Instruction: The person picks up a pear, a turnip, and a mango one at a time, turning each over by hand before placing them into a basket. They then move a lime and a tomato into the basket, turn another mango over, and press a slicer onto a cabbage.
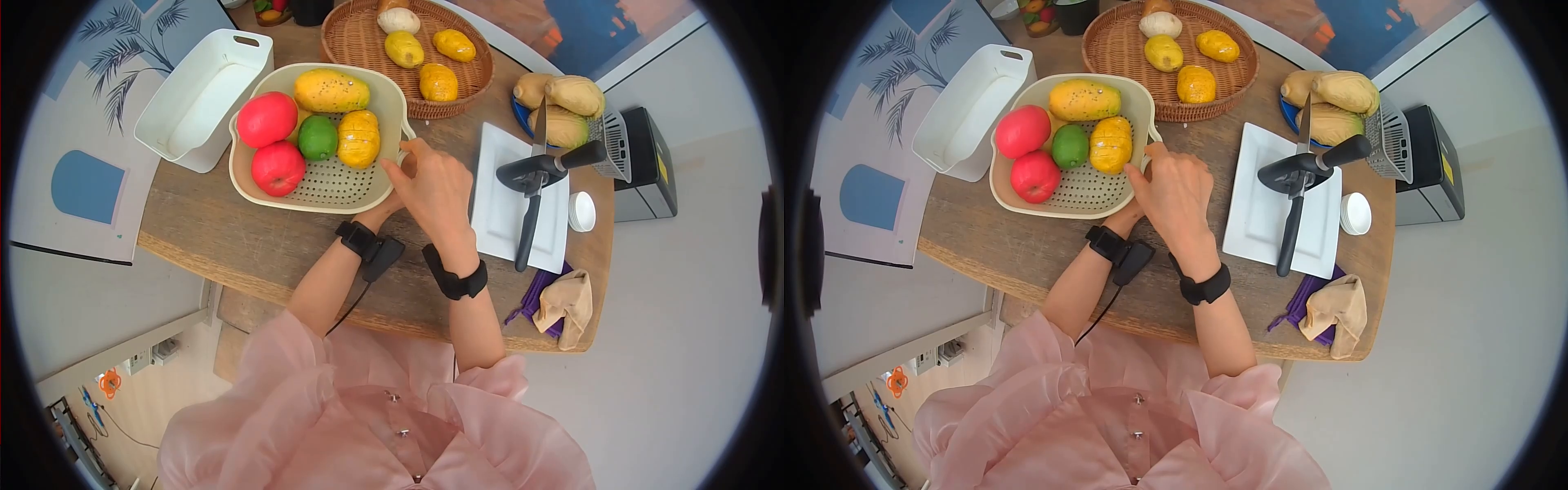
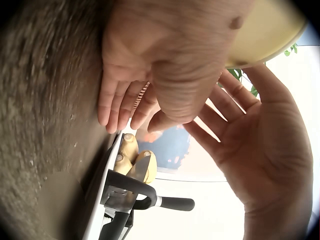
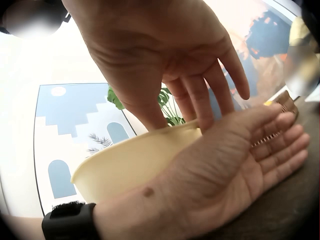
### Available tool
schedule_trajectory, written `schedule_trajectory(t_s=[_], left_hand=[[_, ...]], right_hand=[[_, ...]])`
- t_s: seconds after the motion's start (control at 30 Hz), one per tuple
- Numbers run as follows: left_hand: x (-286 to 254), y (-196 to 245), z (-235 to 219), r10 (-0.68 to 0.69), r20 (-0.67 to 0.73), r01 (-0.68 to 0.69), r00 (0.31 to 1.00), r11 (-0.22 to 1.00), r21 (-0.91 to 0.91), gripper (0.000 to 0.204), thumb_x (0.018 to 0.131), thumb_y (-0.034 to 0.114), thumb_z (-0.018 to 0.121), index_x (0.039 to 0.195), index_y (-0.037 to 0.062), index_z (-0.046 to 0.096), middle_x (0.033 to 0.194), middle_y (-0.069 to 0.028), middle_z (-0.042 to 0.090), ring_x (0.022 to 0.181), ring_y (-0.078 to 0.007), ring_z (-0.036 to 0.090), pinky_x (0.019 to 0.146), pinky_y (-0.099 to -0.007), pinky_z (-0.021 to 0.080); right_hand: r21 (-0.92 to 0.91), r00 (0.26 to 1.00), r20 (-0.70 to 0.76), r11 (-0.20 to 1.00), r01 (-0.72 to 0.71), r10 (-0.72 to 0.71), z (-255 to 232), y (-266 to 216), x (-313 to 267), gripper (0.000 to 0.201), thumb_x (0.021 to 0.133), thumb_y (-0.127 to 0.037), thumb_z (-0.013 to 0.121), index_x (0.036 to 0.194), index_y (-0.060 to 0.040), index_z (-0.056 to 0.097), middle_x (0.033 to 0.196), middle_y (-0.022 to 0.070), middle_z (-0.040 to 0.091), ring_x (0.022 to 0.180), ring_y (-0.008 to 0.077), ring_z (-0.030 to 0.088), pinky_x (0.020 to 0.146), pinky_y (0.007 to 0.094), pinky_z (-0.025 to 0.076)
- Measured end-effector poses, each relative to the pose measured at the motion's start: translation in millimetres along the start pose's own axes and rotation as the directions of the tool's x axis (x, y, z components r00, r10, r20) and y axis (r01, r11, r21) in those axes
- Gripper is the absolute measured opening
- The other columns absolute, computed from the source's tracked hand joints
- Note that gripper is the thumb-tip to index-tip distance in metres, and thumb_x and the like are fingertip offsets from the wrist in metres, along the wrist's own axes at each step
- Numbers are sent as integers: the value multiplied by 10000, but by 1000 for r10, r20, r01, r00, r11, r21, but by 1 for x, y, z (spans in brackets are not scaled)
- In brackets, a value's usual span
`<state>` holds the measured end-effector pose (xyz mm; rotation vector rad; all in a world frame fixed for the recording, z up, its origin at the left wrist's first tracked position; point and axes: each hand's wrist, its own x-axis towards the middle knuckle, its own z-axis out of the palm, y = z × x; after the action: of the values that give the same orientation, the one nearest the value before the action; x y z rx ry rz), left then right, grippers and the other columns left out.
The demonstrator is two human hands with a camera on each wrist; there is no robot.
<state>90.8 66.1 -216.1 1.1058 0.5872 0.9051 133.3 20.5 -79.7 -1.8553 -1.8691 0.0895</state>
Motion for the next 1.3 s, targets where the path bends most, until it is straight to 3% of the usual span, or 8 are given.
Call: schedule_trajectory(t_s=[0.63, 0.9, 0.93, 1.0, 1.03, 1.1, 1.17, 1.3], left_hand=[[12, 15, 9, 5, 26, -10, 1000, 983, 186, 232, 885, 148, 591, 1036, -28, 591, 945, -120, 638, 859, -166, 636, 759, -266, 524], [10, 4, 6, -7, 37, 0, 999, 984, 180, 240, 891, 151, 584, 1064, -14, 568, 1005, -111, 616, 932, -157, 610, 800, -266, 506], [12, -4, 1, 62, 95, -55, 994, 996, -71, 253, 898, 158, 575, 1085, -11, 558, 1026, -106, 609, 951, -158, 601, 815, -272, 498], [10, -3, 3, 134, 142, -83, 981, 944, -318, 266, 905, 165, 566, 1105, -8, 547, 1047, -101, 601, 971, -158, 592, 829, -277, 491], [7, 11, 9, 233, -19, -233, 972, 972, -25, 279, 915, 176, 549, 1127, -6, 534, 1059, -96, 597, 983, -159, 585, 838, -282, 486], [3, 28, 12, 361, -148, -309, 921, 906, 288, 292, 926, 187, 532, 1148, -3, 522, 1070, -91, 593, 996, -160, 578, 847, -286, 480], [3, 35, 9, 57, -25, -55, 998, 995, 81, 298, 944, 194, 494, 1169, -1, 506, 1069, -75, 591, 1000, -159, 573, 854, -298, 482], [11, 23, 1, 19, -25, -20, 1000, 999, -39, 308, 963, 229, 451, 1175, 16, 518, 1111, -84, 584, 1008, -157, 573, 861, -286, 484]], right_hand=[[-98, 976, 128, 977, 187, -174, 66, -25, 41, 467, 597, -173, 765, 981, -32, 542, 976, 163, 546, 794, 328, 608, 674, 390, 514], [295, 991, -47, 946, 133, -124, 17, -30, 27, 423, 608, -139, 707, 988, 2, 588, 951, 156, 605, 831, 300, 628, 694, 359, 516], [293, 991, -49, 947, 133, -124, 6, -26, 26, 423, 608, -139, 707, 988, 2, 588, 951, 156, 605, 831, 300, 628, 694, 359, 516], [660, 998, 59, 751, -28, -15, -16, -11, 19, 446, 701, -121, 643, 1126, -16, 557, 1121, 124, 592, 960, 259, 620, 828, 354, 496], [659, 998, 54, 752, -23, -18, -22, 0, 16, 446, 701, -121, 643, 1126, -16, 557, 1121, 124, 592, 960, 259, 620, 828, 354, 496], [951, 983, 60, 289, -109, 175, -21, 28, 3, 494, 765, -194, 634, 1201, -5, 497, 1190, 143, 551, 1056, 246, 567, 894, 344, 468], [990, 967, 79, 91, -104, 241, -13, 57, -13, 485, 804, -211, 587, 1230, -14, 463, 1217, 137, 529, 1093, 250, 543, 921, 370, 454], [959, 913, 151, -281, -42, 379, 13, 77, -44, 515, 884, -334, 465, 1294, -32, 389, 1274, 140, 476, 1193, 265, 465, 979, 442, 412]])
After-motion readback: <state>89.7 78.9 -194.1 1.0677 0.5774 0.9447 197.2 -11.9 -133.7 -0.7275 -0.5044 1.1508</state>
